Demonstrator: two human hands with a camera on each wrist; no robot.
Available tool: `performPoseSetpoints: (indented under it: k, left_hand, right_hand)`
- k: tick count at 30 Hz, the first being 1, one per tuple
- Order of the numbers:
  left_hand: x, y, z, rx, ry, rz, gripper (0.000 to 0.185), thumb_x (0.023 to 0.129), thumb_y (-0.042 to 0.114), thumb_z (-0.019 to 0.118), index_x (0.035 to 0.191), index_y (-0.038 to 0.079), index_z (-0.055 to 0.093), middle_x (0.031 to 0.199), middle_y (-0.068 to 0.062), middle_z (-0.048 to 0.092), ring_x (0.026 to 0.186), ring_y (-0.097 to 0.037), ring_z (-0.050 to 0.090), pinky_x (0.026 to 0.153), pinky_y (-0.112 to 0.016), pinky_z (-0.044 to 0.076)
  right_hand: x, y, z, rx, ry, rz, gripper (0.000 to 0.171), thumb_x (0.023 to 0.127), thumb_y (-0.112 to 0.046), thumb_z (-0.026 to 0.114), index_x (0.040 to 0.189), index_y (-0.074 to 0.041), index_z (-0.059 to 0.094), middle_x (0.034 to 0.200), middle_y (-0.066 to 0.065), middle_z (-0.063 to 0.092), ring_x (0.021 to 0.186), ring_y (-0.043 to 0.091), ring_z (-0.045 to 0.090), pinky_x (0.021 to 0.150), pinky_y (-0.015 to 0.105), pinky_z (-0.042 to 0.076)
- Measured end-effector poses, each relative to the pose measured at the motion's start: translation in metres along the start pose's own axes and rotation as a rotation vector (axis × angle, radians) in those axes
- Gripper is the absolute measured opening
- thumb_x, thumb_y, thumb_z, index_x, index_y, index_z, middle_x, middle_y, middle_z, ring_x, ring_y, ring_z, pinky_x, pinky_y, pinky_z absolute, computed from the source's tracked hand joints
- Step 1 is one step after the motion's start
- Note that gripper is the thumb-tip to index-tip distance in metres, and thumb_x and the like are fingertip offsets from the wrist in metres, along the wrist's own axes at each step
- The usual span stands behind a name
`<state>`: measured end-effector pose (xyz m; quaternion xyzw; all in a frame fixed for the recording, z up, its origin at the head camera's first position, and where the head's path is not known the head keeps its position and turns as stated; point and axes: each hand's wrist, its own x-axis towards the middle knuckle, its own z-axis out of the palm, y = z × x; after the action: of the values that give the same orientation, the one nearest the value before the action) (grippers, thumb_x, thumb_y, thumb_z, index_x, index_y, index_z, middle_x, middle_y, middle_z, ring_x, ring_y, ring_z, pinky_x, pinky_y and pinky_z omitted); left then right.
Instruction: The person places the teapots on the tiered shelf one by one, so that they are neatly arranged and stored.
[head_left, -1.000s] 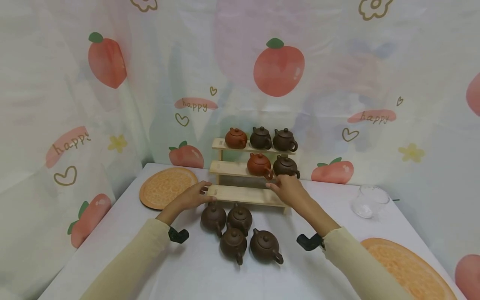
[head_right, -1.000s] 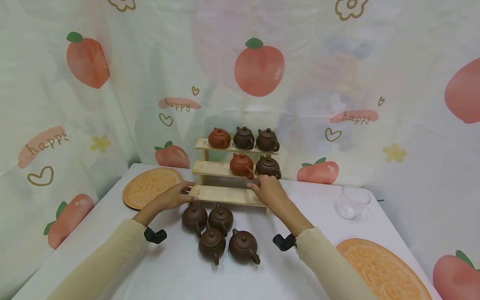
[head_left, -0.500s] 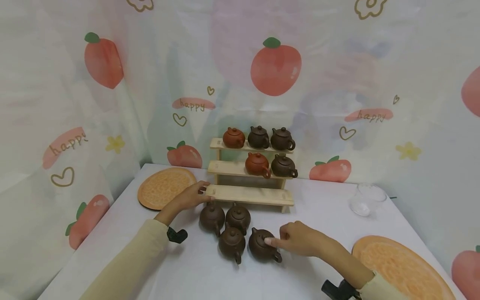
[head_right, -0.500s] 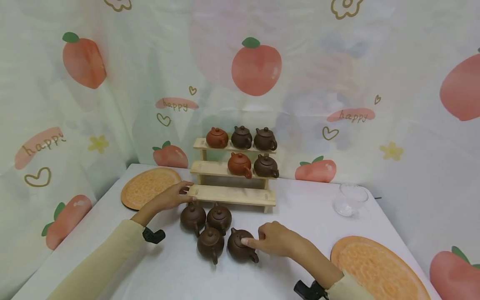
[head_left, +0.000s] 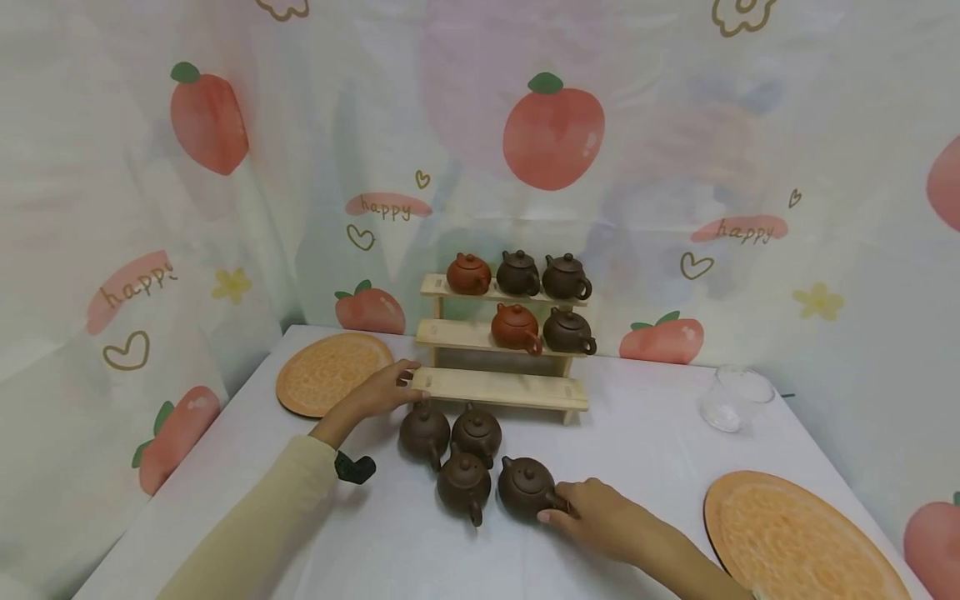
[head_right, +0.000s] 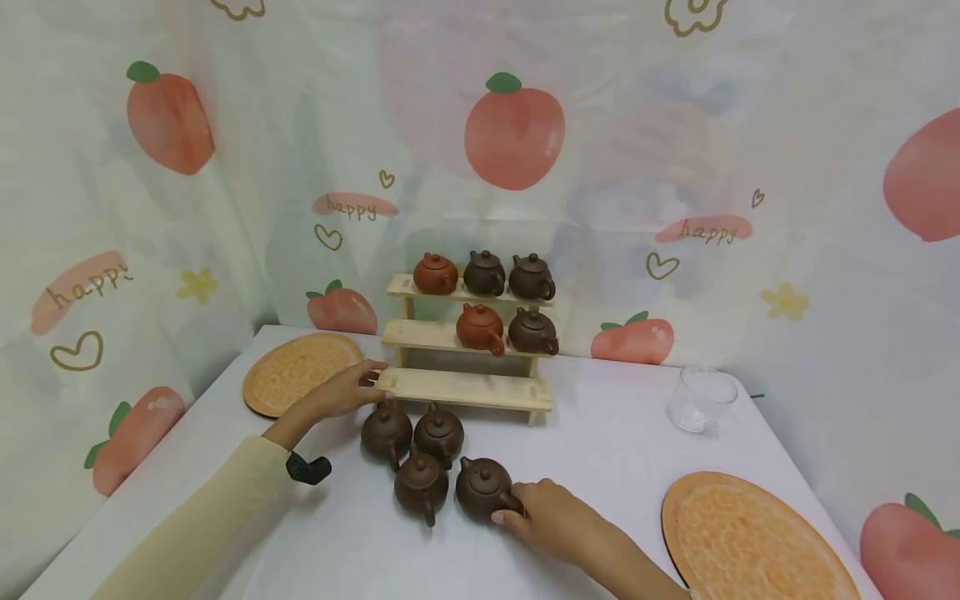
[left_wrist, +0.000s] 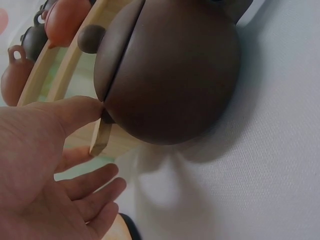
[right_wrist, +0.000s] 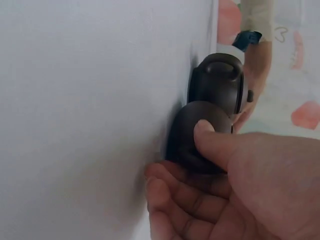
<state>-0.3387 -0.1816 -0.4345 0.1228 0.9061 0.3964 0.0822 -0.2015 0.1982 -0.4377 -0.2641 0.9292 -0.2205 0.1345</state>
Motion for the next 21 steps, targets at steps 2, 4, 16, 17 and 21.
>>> performPoseSetpoints:
  k: [2,4,16,17,21]
  left_hand:
    - [0.0,0.0,0.0,-0.002,0.0,-0.004,0.07,0.101,0.033,0.071,0.156,-0.001,0.044,0.152,-0.028,0.053,0.141,-0.046,0.051,0.115,-0.058,0.044]
    - [0.0,0.0,0.0,-0.001,0.002,0.0,0.071,0.101,0.033,0.071,0.156,-0.002,0.043,0.151,-0.029,0.053,0.141,-0.046,0.052,0.114,-0.059,0.044]
    - [-0.001,-0.001,0.0,-0.014,-0.003,-0.013,0.071,0.1,0.032,0.071,0.156,-0.001,0.043,0.152,-0.028,0.053,0.141,-0.045,0.052,0.114,-0.058,0.045]
    - [-0.001,0.0,0.0,-0.013,-0.004,-0.01,0.071,0.101,0.032,0.071,0.156,-0.002,0.043,0.152,-0.029,0.053,0.141,-0.045,0.052,0.114,-0.058,0.045]
    - [-0.001,0.001,0.0,-0.012,-0.006,0.0,0.071,0.1,0.031,0.071,0.156,-0.003,0.043,0.152,-0.03,0.052,0.141,-0.046,0.052,0.114,-0.058,0.045]
  right_hand:
    - [-0.001,0.001,0.002,-0.01,0.015,-0.018,0.033,0.103,-0.044,0.066,0.089,-0.015,0.061,0.069,-0.009,0.046,0.066,0.009,0.046,0.06,0.029,0.04]
    - [-0.002,0.001,0.005,-0.011,0.031,-0.038,0.031,0.104,-0.041,0.065,0.09,-0.014,0.061,0.07,-0.009,0.048,0.066,0.008,0.047,0.06,0.028,0.041]
    - [-0.007,0.007,0.009,0.005,0.112,-0.058,0.026,0.106,-0.036,0.063,0.092,-0.015,0.06,0.069,-0.011,0.047,0.064,0.003,0.045,0.059,0.025,0.041]
    - [-0.007,0.008,0.009,0.006,0.12,-0.053,0.025,0.106,-0.035,0.063,0.092,-0.015,0.059,0.069,-0.011,0.047,0.064,0.003,0.045,0.059,0.025,0.041]
    - [-0.007,0.012,0.009,0.0,0.159,-0.064,0.024,0.106,-0.032,0.064,0.091,-0.014,0.058,0.069,-0.011,0.046,0.063,0.003,0.044,0.058,0.024,0.04]
